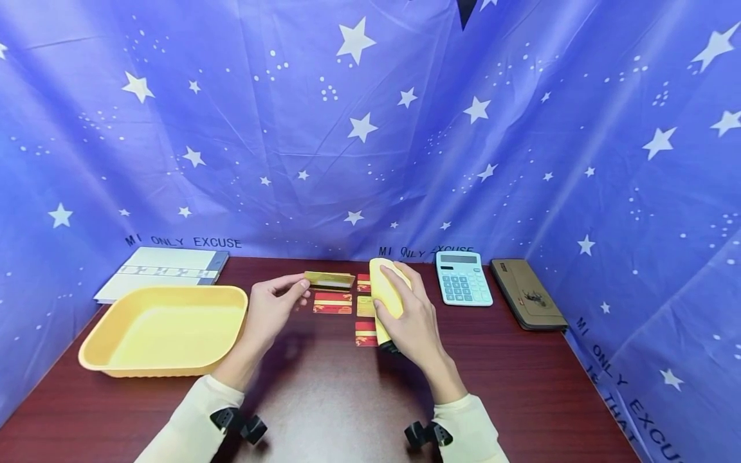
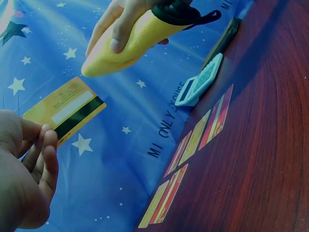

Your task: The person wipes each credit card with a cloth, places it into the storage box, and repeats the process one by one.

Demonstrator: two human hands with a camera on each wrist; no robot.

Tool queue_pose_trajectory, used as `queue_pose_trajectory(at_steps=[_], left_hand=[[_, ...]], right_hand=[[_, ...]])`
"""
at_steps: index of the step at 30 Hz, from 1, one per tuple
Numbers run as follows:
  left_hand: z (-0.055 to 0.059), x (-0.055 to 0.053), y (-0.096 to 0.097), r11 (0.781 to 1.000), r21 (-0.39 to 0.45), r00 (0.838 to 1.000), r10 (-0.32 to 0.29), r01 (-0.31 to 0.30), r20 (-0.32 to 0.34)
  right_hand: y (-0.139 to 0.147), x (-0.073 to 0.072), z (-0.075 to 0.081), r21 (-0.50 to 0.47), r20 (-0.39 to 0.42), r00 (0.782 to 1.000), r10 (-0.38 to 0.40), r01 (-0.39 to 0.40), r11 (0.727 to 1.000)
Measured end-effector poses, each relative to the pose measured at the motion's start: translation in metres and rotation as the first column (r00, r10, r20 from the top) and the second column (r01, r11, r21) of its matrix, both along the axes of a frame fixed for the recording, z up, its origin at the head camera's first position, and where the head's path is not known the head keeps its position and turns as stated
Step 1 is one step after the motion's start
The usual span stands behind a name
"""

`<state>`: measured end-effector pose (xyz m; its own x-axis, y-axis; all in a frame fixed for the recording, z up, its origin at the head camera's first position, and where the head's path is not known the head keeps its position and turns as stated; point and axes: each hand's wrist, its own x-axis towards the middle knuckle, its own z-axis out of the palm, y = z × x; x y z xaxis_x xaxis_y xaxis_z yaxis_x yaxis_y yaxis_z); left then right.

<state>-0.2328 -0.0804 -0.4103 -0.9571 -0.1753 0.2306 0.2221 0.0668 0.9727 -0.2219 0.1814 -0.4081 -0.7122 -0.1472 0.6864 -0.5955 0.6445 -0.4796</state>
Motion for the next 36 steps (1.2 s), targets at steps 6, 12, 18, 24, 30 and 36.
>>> queue_pose_trajectory(at_steps=[6, 12, 18, 24, 30, 36], left_hand=[[-0.002, 0.0, 0.0, 0.993, -0.104, 0.996, 0.053, -0.06, -0.067], [-0.002, 0.0, 0.001, 0.999, -0.021, 0.998, 0.036, -0.037, -0.047], [-0.002, 0.0, 0.002, 0.997, 0.068, 0.999, 0.03, -0.031, 0.017], [-0.004, -0.002, 0.002, 0.993, 0.117, 1.0, -0.009, 0.011, -0.02], [-0.007, -0.003, 0.002, 0.993, 0.108, 0.999, -0.038, 0.04, -0.025], [-0.005, -0.002, 0.004, 0.993, 0.105, 0.998, -0.06, 0.062, -0.028]], right_hand=[[0.0, 0.0, 0.0, 0.003, 0.004, 1.0, 0.004, -0.004, 1.0], [-0.001, -0.001, -0.001, 0.001, 0.006, 1.0, 0.01, -0.01, 1.0], [-0.003, -0.001, -0.001, -0.001, 0.003, 1.0, 0.014, -0.014, 1.0], [-0.005, 0.0, 0.0, 0.003, 0.008, 1.0, 0.019, -0.019, 1.0], [-0.008, 0.0, 0.001, -0.001, 0.011, 1.0, 0.023, -0.023, 1.0], [-0.014, 0.001, 0.001, 0.005, 0.012, 0.999, 0.037, -0.037, 0.999]])
